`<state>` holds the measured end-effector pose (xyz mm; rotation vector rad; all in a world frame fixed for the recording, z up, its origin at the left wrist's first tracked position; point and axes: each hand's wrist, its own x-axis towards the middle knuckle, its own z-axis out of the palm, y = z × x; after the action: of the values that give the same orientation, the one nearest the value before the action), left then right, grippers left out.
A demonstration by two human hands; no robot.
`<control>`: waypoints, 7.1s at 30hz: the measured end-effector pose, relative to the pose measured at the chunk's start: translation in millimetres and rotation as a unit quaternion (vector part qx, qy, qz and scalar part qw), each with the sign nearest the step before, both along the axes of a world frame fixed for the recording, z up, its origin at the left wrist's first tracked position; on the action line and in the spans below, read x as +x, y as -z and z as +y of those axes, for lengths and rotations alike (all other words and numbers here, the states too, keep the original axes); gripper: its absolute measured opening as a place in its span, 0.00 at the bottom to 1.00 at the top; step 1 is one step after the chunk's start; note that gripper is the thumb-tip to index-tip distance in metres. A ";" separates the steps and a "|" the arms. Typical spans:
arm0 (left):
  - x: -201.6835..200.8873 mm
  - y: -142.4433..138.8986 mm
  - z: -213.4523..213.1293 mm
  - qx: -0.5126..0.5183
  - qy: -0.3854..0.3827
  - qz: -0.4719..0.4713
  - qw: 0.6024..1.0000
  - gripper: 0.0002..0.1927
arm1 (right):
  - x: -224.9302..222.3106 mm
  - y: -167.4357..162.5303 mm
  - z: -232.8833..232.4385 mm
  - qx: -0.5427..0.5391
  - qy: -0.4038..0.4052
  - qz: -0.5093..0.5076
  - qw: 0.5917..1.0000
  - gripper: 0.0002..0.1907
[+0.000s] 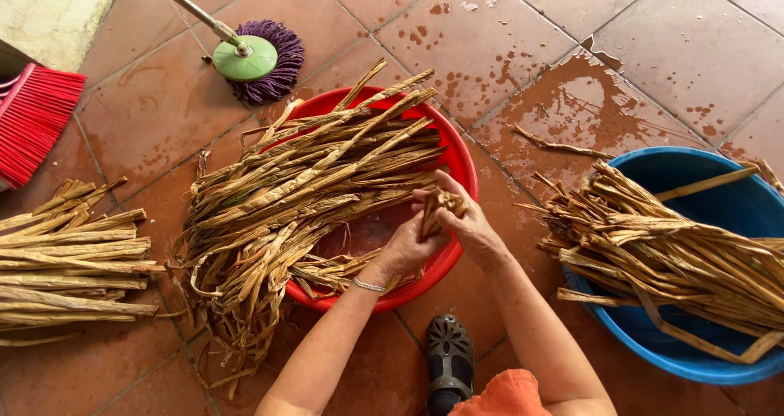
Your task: The person sits on the tiled floor and soaks dried tobacco leaves in a red basin of water. They dip bundles of leaves into the water, press and turn them to wet them, and move soaked leaves into a blue basin beside them.
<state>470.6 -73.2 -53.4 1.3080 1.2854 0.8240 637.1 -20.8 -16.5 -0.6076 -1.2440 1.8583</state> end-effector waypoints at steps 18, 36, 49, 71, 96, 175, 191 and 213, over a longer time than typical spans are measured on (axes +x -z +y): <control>20.6 -21.2 -40.5 0.140 -0.082 0.042 0.986 0.16 | -44.8 -26.4 -8.8 -0.124 0.218 0.096 0.963 0.10; 5.3 -45.1 -36.5 0.160 -0.211 0.282 0.922 0.11 | -94.8 -68.1 7.1 -0.105 0.168 0.018 0.980 0.22; -26.3 -168.4 -17.5 0.291 -0.147 0.139 0.935 0.09 | -113.2 -206.3 28.0 0.009 0.146 0.006 0.989 0.24; -127.4 -95.0 -35.2 0.177 -0.053 0.417 0.890 0.18 | -0.4 -191.6 107.2 -0.134 0.278 0.142 0.941 0.16; -133.6 -100.1 -60.7 0.090 0.017 0.472 0.877 0.20 | -84.4 -56.2 -23.1 0.558 -0.064 -0.439 0.701 0.23; -189.7 31.4 3.7 0.202 -0.030 0.532 0.821 0.08 | 230.2 -11.7 -92.0 -0.095 0.238 -0.427 0.867 0.19; -38.0 -70.1 -37.2 0.005 0.085 0.035 0.996 0.12 | -19.5 -18.4 -79.3 -0.093 0.112 -0.092 0.985 0.19; -72.3 -24.4 -8.3 0.422 0.243 0.366 0.793 0.18 | 42.0 -55.4 26.5 -0.183 0.362 0.137 0.904 0.17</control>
<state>398.3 -81.5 -29.0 2.7513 1.0295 0.5126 679.0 5.7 38.9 -0.8354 -0.3833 1.4571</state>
